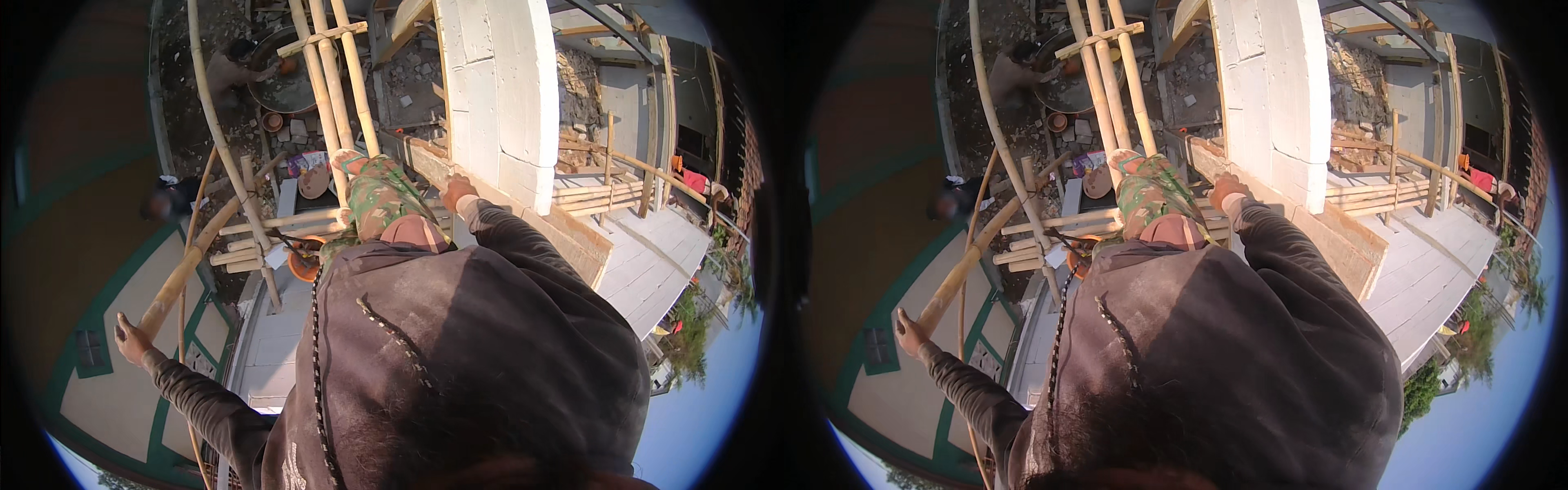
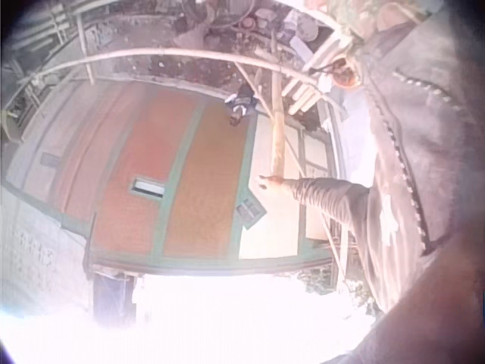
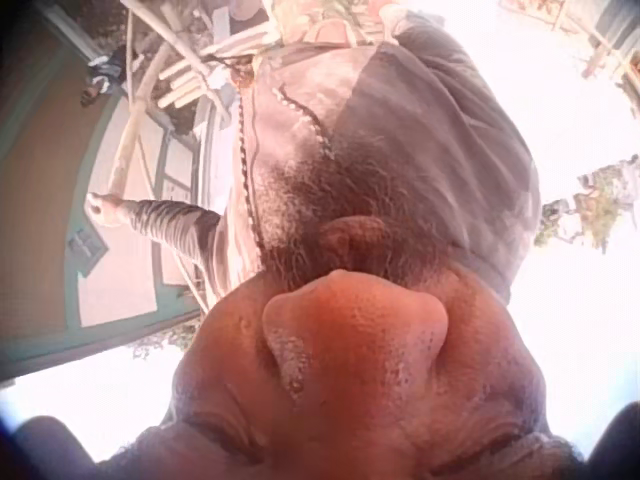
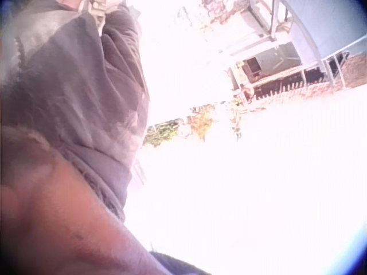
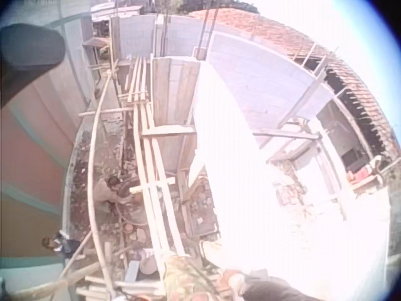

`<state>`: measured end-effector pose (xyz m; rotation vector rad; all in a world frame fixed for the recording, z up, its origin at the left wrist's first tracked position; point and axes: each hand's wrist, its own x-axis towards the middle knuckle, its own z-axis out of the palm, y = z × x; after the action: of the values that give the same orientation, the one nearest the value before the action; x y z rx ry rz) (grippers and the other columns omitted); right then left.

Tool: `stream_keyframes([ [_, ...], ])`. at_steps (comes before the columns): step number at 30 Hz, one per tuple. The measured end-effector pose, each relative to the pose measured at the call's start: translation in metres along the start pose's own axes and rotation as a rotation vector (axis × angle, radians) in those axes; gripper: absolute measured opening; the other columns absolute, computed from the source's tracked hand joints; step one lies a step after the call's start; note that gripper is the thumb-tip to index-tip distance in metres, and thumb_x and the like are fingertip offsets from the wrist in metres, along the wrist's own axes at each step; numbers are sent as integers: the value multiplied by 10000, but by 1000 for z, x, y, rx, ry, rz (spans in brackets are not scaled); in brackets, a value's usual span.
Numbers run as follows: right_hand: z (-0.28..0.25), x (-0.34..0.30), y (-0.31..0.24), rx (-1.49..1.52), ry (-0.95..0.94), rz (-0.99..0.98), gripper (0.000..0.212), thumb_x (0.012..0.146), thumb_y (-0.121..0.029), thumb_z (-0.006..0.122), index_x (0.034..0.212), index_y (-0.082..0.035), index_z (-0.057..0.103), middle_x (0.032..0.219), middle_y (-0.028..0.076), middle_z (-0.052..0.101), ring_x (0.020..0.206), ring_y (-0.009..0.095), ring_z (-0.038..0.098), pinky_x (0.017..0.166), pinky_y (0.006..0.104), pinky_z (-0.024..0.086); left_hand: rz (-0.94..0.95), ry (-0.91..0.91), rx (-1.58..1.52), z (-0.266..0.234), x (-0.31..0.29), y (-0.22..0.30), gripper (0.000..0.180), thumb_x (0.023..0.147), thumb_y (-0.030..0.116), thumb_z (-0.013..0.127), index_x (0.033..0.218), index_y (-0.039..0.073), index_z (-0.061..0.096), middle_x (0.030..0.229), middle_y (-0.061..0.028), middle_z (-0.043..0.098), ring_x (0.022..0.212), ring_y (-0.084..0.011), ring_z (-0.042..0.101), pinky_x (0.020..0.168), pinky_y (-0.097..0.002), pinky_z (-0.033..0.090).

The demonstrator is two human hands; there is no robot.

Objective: The person hammers nails into a wooden board to secure it against a concrete block wall while standing on bamboo scaffolding. They reach into an orange bucket to retrieve nails and use a hammer to drive them into the wood.

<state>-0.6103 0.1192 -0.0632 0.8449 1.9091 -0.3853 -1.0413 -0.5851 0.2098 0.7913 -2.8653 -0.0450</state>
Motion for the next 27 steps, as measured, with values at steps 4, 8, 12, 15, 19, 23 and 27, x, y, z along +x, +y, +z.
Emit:
stream_keyframes([
  [4,102,16,63,83,-369,-281,564,1003,-453,546,1413,-66,566,1433,204,582,1312,379,562,1103,457,450,-29,7,85,-7,-23,48,806,848,714,632,1372,102,653,1366,-99,670,1252,-296,628,1078,-441,456],
  [8,39,-43,35,585,-233,82,647,955,-463,630,1446,-52,534,1414,264,574,1318,369,560,1072,438,476,-145,93,198,-24,-33,21,815,829,735,627,1396,150,638,1374,-65,668,1248,-281,632,1071,-452,455],
  [12,112,-37,120,1562,-368,316,735,914,-445,697,1520,-95,471,1484,225,490,1334,390,486,1020,566,480,-84,85,158,-14,-34,42,757,842,680,641,1395,163,631,1384,-65,650,1290,-289,588,1097,-472,423],
  [15,132,-40,158,1195,-48,330,739,907,-406,695,1527,-86,451,1251,222,675,1045,344,678,859,493,559,-77,109,129,-24,-41,58,716,851,639,652,1394,172,625,1391,-66,636,1322,-295,556,1117,-486,399],
  [19,169,-16,216,1170,-219,257,542,890,-470,704,1296,-114,662,1163,119,634,1043,238,596,692,445,560,-57,67,92,-9,-38,72,682,860,581,644,1408,175,615,1391,-86,629,1350,-306,521,1136,-502,373],
  [23,135,-21,141,1211,-41,291,308,945,-384,646,1136,-144,664,885,8,567,727,155,561,628,422,530,-78,105,98,-33,-42,44,673,864,549,622,1425,177,600,1406,-94,617,1352,-312,520,1127,-511,378],
  [27,137,-16,118,1340,8,237,390,958,-352,632,1200,-46,621,1007,99,634,829,215,630,699,427,564,-84,91,122,-20,-40,33,693,861,578,628,1427,178,598,1415,-115,608,1334,-322,539,1121,-517,384],
])
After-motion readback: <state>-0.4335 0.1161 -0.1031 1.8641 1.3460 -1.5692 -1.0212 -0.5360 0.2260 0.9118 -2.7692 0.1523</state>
